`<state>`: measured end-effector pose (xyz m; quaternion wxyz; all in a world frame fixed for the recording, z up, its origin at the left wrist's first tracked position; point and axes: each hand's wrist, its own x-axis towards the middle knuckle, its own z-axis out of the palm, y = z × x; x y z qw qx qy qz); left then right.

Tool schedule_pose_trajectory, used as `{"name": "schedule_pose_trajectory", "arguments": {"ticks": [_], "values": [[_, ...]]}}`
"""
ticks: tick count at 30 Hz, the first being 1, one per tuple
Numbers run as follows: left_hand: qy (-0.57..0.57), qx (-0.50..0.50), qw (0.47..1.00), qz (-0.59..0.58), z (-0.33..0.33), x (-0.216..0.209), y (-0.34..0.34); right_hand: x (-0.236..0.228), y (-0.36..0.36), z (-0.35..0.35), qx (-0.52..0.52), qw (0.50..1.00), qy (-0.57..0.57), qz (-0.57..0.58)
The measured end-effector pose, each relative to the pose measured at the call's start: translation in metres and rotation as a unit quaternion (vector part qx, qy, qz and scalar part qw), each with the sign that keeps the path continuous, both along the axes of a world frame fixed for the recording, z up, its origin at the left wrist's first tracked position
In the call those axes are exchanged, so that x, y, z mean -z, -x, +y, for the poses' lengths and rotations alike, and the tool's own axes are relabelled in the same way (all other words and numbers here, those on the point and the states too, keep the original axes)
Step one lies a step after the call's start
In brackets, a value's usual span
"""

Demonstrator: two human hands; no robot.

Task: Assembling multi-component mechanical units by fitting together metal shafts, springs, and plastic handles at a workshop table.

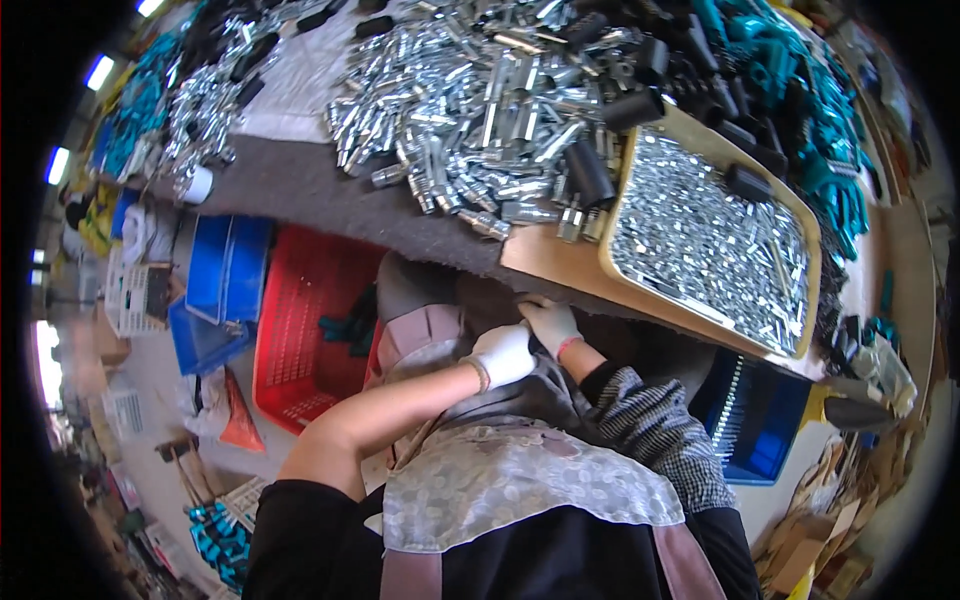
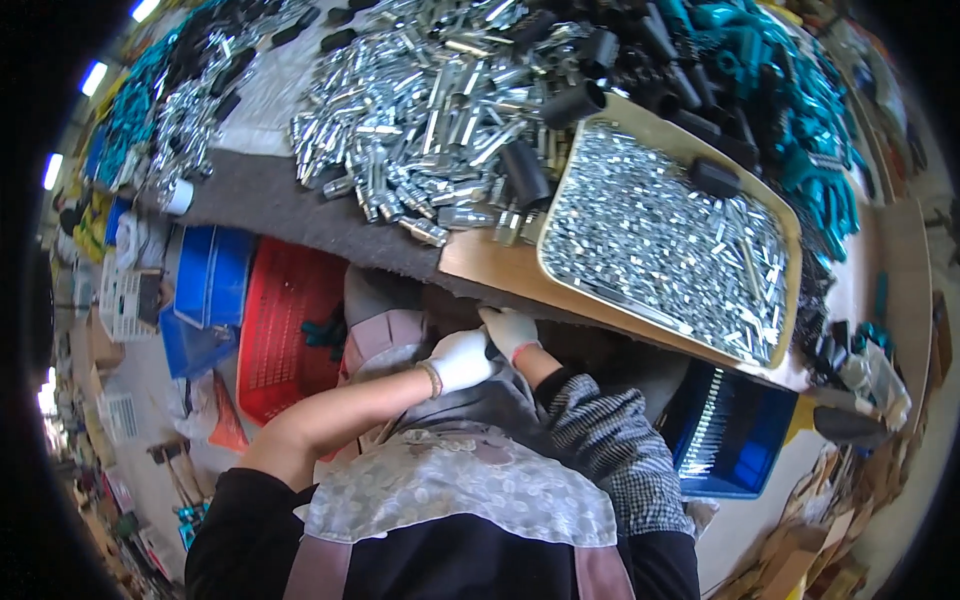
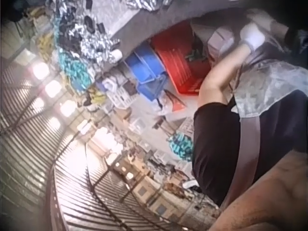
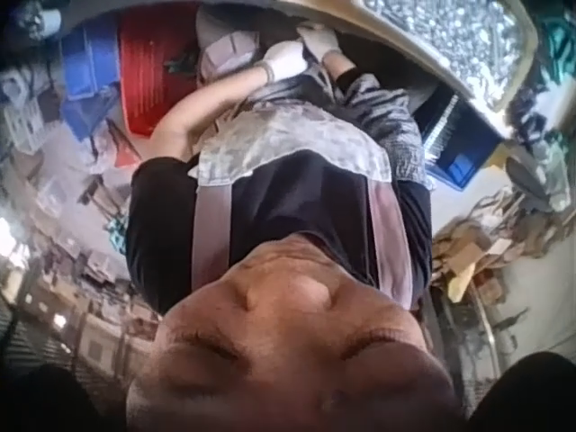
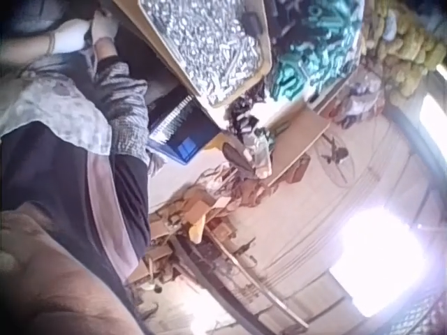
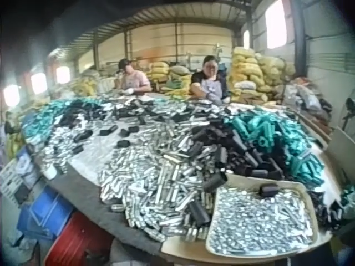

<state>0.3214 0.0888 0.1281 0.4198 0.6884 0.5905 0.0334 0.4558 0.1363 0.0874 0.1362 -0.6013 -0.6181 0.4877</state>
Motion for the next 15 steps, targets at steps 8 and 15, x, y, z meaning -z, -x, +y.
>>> {"name": "schedule_pose_trajectory", "arguments": {"ticks": [8,15], "values": [[-0.011,-0.077,0.997,-0.011,-0.021,0.032,-0.016,0.012,0.013,-0.009,-0.153,0.943,-0.05,-0.291],[-0.026,0.134,0.986,-0.1,0.041,-0.106,0.062,0.059,-0.094,-0.001,0.197,0.924,0.025,0.327]]}}
